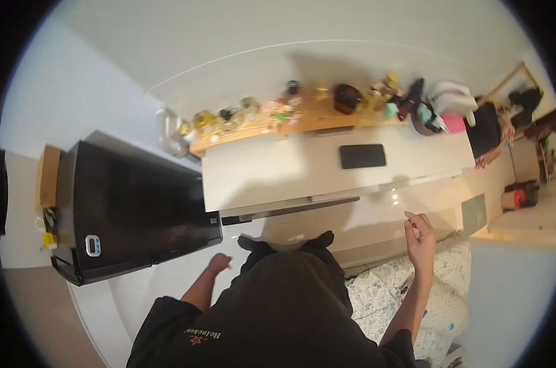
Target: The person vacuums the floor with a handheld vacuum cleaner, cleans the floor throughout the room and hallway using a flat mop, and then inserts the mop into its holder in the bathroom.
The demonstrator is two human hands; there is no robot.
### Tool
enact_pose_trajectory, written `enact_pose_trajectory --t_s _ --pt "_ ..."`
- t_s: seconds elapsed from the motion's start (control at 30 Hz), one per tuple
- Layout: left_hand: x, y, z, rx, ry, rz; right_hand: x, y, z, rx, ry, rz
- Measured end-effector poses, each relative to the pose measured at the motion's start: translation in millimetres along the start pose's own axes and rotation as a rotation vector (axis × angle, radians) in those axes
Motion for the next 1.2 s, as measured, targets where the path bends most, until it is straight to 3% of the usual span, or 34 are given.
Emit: enact_pose_trajectory --t_s 0.03,0.07,0.1,0.13,0.17,0.23,0.37,0.5,0.63,0.77,0.83,0.93,0.97,1.03,1.07,1.1,1.17,1.2 --pt "23.8 -23.9 38.0 0.288 -0.070 0.310 -6.4 -37.5 -12.1 0.122 -0.026 0.070" --pt "19.9 -70.3 52.2 0.364 -0.057 0.243 -11.1 -67.0 -22.2 0.221 -0.049 0.120" --pt "17.6 -116.7 71.4 0.323 0.017 0.076 -14.0 -92.2 -31.9 0.233 -0.081 0.142" --pt "-29.4 -217.9 33.1 0.175 0.064 0.066 -11.8 -114.3 -40.2 0.196 -0.068 0.097" --pt "-36.1 -264.1 39.1 0.097 0.024 0.091 -10.2 -132.1 -46.4 0.153 -0.049 0.049" --pt "-54.4 -369.8 37.2 0.200 0.043 0.266 0.8 -152.5 -57.3 0.200 -0.013 0.139" --pt "-52.9 -537.2 51.1 0.555 0.023 0.276 11.5 -194.3 -51.5 0.234 0.085 0.342" --pt "-42.2 -668.9 38.8 0.771 0.077 0.250 -43.6 -249.0 -4.8 0.301 0.096 0.295" --pt "-20.3 -764.4 42.3 0.797 0.148 0.387 -127.8 -325.9 52.4 0.343 0.071 0.245" --pt "15.6 -857.7 59.1 0.814 0.364 0.514 -196.2 -450.0 61.6 0.560 -0.015 0.165" --pt "33.8 -917.4 69.5 0.860 0.413 0.472 -209.4 -546.8 20.8 0.632 -0.130 0.195" --pt "54.8 -1006.9 59.9 0.942 0.479 0.335 -206.3 -633.4 -104.8 1.040 -0.254 0.250" --pt "61.2 -1035.0 55.3 0.935 0.508 0.353 -198.4 -647.5 -152.7 1.143 -0.240 0.255" --pt "69.2 -1095.7 41.4 0.912 0.641 0.317 -145.9 -717.8 -290.5 1.210 0.090 -0.049" --pt "73.8 -1122.4 38.9 0.926 0.649 0.343 -128.8 -702.2 -331.4 1.516 0.187 0.269" --pt "79.8 -1147.7 34.5 0.965 0.675 0.336 -118.9 -688.2 -354.1 1.598 0.338 0.309" --pt "99.4 -1196.2 41.1 1.011 0.695 0.338 -117.7 -646.7 -376.8 1.928 0.298 0.660" --pt "111.0 -1215.8 52.7 1.018 0.641 0.399 -74.5 -674.6 -438.0 2.015 0.373 0.902"
Point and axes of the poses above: each hand's wrist, its own z-axis towards the middle knuckle, its own x-axis out of the palm, y = z × x, the point moved 7 cm from there along z, towards the middle knuckle, and after that the axes turned 4 degrees about -z, right-handed, at the moved point
